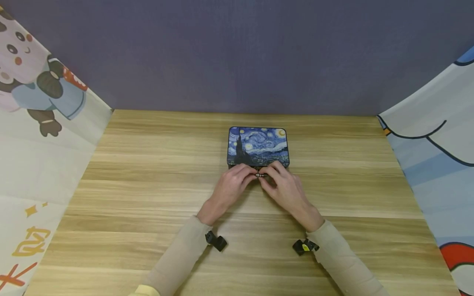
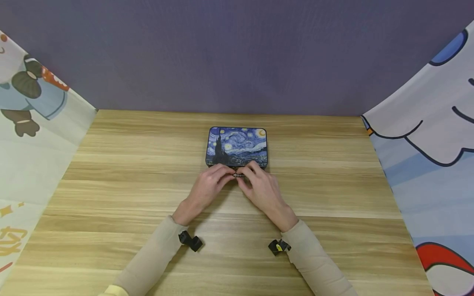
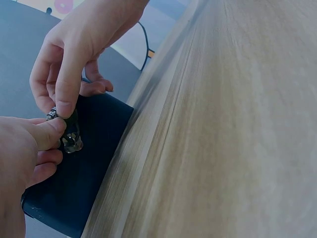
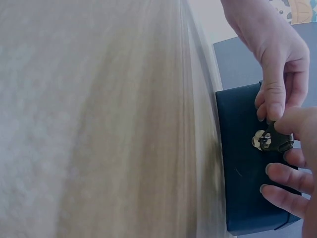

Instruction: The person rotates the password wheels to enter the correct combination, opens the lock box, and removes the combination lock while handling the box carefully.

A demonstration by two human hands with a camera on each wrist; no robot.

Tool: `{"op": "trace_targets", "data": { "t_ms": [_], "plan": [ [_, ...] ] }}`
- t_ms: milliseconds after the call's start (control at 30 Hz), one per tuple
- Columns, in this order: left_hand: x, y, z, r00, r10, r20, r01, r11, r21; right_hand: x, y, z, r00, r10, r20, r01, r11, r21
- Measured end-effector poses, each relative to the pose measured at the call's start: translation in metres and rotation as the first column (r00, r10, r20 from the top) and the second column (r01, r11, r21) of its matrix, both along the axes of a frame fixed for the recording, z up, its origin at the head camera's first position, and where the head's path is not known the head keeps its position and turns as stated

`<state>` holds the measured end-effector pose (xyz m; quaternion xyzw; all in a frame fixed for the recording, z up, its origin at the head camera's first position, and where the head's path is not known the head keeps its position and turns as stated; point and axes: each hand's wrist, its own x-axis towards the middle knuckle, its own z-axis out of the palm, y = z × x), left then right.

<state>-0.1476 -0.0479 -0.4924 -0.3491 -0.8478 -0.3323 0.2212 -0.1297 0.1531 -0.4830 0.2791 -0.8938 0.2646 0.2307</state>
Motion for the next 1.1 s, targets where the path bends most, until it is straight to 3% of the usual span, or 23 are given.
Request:
{"op": "trace_targets", "data": {
  "t_ms": [1100],
  "plan": [
    [0.0002,0.0,-0.0004,1.0,0.011,0.012,-0.011,1.0,-0.01,0.0006,-0.0005,0.0028,1.0,0.012,0.002,-0.012,1.0,0.007]
  ]
}}
